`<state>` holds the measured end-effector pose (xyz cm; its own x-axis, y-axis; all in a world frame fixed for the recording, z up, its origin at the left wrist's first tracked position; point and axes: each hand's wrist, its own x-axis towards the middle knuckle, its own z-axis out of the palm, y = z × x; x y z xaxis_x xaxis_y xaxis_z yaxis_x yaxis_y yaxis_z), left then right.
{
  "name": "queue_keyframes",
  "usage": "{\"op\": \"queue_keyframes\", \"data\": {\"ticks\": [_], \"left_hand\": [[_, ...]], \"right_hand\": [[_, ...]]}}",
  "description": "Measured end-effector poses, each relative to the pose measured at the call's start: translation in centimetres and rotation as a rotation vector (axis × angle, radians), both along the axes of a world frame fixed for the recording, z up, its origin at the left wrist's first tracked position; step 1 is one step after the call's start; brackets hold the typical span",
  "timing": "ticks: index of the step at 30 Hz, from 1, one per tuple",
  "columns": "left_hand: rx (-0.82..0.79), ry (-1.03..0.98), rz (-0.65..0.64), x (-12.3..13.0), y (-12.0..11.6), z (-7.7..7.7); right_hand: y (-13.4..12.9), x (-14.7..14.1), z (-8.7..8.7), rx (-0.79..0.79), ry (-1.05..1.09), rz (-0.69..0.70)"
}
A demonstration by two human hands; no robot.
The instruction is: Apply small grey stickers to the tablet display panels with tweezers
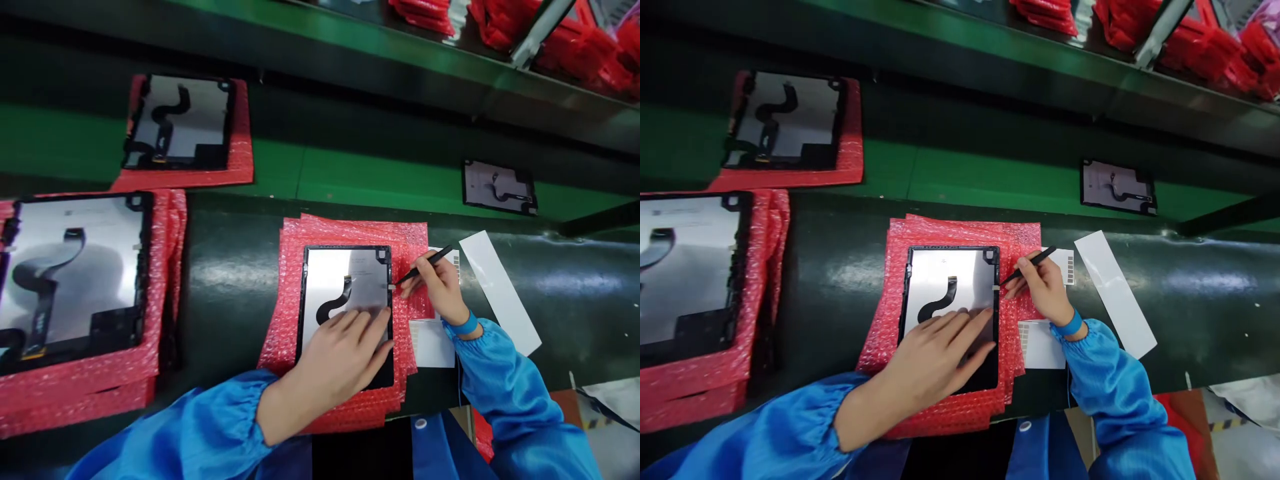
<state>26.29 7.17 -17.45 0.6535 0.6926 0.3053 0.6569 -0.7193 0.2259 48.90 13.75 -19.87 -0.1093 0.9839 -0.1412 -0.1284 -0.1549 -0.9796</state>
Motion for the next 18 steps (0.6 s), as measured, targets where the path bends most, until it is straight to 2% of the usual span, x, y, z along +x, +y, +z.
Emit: {"op": "queue_keyframes", "data": {"ticks": [6,18], "left_hand": [[-0.062,0.107,0.046,0.8,-0.4,-1.2],[-0.091,0.1,0.06,0.6,-0.4,-1.1]], "right_hand": [[-0.5,-0.7,-1.0,-0.062,0.015,0.078],[-1.0,-0.6,-1.5,-0.116,0.01,0.064]]}}
